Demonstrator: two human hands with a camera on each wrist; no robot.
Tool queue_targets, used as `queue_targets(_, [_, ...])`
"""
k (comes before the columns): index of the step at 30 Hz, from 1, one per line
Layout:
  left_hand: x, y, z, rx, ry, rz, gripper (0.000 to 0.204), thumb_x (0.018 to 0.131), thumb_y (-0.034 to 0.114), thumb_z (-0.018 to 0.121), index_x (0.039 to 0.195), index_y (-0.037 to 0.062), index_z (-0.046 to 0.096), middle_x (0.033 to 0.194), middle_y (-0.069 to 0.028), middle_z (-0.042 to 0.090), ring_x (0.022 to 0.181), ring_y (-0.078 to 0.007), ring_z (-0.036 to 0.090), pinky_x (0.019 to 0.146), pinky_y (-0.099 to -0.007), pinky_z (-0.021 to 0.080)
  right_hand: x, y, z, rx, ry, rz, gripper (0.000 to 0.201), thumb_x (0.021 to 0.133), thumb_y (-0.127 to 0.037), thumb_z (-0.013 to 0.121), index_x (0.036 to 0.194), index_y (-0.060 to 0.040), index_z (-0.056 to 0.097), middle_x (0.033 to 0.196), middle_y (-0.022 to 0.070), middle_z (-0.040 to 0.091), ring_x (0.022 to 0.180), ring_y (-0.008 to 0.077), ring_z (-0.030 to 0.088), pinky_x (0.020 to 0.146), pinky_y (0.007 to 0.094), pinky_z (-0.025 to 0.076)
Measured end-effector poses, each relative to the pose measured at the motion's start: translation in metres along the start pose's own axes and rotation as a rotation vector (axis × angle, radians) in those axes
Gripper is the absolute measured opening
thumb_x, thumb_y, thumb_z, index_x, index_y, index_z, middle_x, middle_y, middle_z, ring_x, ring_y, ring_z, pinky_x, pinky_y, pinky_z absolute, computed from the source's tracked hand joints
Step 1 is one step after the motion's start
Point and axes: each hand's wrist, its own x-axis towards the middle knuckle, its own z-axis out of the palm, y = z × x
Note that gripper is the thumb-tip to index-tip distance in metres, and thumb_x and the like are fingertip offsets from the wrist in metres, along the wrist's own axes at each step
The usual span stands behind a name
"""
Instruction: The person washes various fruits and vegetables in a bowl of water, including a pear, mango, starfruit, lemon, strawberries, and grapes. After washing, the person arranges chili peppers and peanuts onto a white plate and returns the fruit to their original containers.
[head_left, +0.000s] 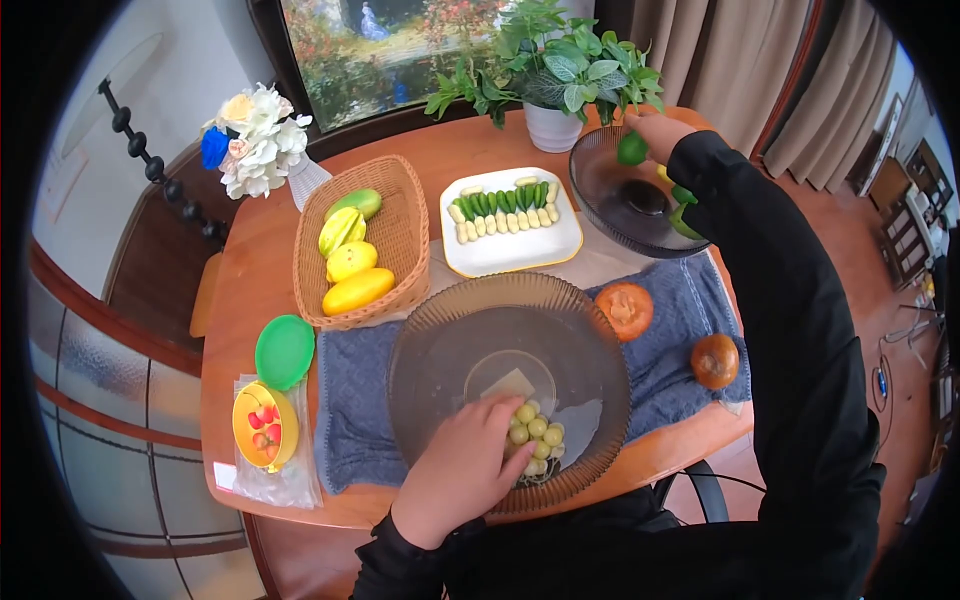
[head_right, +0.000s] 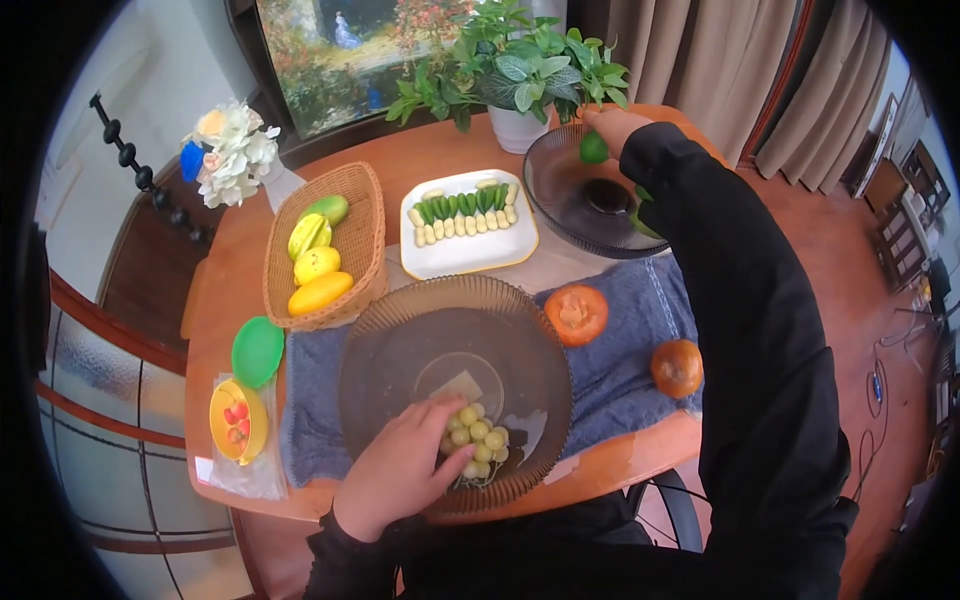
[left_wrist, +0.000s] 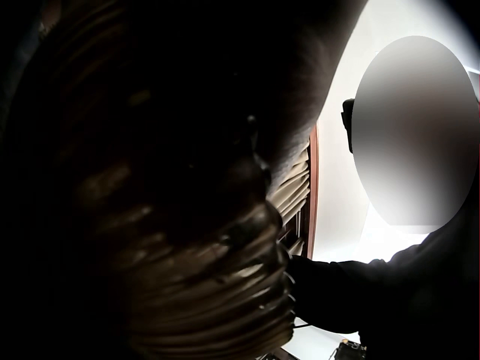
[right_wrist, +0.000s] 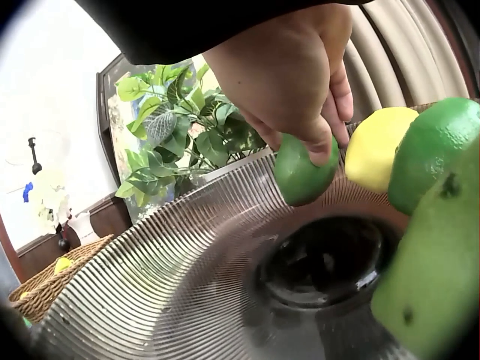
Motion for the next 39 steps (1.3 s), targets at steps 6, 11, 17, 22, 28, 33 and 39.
queue_targets(6, [0.003,0.0,-0.001,-0.013,-0.013,0.001,0.052,0.104,0.027,0.073,0.146,0.0011,0.056,0.138,-0.0252,0.067,0.13,-0.0456,0.063,0.112,-0.0497,0.051,0.016,0.009,-0.002,0.048,-0.08,0.071,0.059,0.084,0.006,0.076,0.14,-0.0076,0.062,0.129,0.0227,0.069,0.121,0.0446,0.07,0.102,0.0482,0.057])
queue_targets(11, [0.005,0.002,-0.003,-0.021,-0.029,-0.015,0.052,0.103,0.026,0.074,0.146,0.0011,0.057,0.139,-0.0253,0.066,0.13,-0.0454,0.063,0.112,-0.0496,0.051,0.014,0.017,-0.011,0.026,-0.152,0.003,0.06,0.083,0.005,0.078,0.14,-0.0084,0.063,0.131,0.0217,0.07,0.123,0.0446,0.069,0.105,0.0483,0.057])
queue_targets(17, [0.004,0.001,-0.002,-0.024,-0.028,-0.008,0.053,0.103,0.026,0.074,0.146,0.0007,0.057,0.141,-0.0253,0.066,0.132,-0.0451,0.063,0.113,-0.0493,0.051,0.014,0.022,-0.011,0.054,-0.213,0.065,0.06,0.084,0.002,0.082,0.14,-0.0084,0.063,0.13,0.0217,0.071,0.124,0.0442,0.069,0.106,0.0494,0.056])
queue_targets(22, [0.005,0.003,-0.004,-0.015,-0.035,-0.022,0.055,0.103,0.027,0.074,0.147,-0.0004,0.057,0.141,-0.0254,0.066,0.133,-0.0447,0.062,0.114,-0.0491,0.05,0.013,0.033,-0.008,0.019,-0.207,0.066,0.061,0.083,0.0,0.083,0.14,-0.0084,0.065,0.129,0.0213,0.073,0.125,0.0429,0.069,0.107,0.049,0.056])
queue_targets(28, [0.004,0.002,-0.002,-0.021,-0.022,-0.013,0.055,0.103,0.027,0.074,0.147,-0.001,0.057,0.141,-0.0262,0.066,0.133,-0.045,0.062,0.115,-0.049,0.05,0.014,0.046,-0.002,0.041,-0.223,0.03,0.059,0.083,-0.001,0.083,0.139,-0.0085,0.068,0.129,0.0209,0.074,0.126,0.0421,0.07,0.108,0.0479,0.056])
queue_targets(33, [0.004,0.002,-0.003,-0.022,-0.029,-0.016,0.055,0.103,0.026,0.074,0.147,-0.001,0.057,0.142,-0.0264,0.066,0.133,-0.0451,0.062,0.115,-0.049,0.05,0.007,0.037,-0.003,-0.003,-0.215,0.076,0.051,0.09,-0.011,0.078,0.14,-0.0096,0.068,0.13,0.0218,0.074,0.126,0.0424,0.07,0.109,0.0485,0.056])
queue_targets(39, [0.003,0.001,-0.001,-0.015,-0.016,0.002,0.055,0.103,0.026,0.074,0.147,-0.0015,0.057,0.143,-0.0267,0.066,0.133,-0.0451,0.062,0.115,-0.0488,0.05,0.002,0.023,0.01,0.051,-0.131,0.209,0.04,0.101,-0.027,0.064,0.138,-0.013,0.07,0.132,0.0209,0.074,0.125,0.0433,0.071,0.107,0.052,0.056])
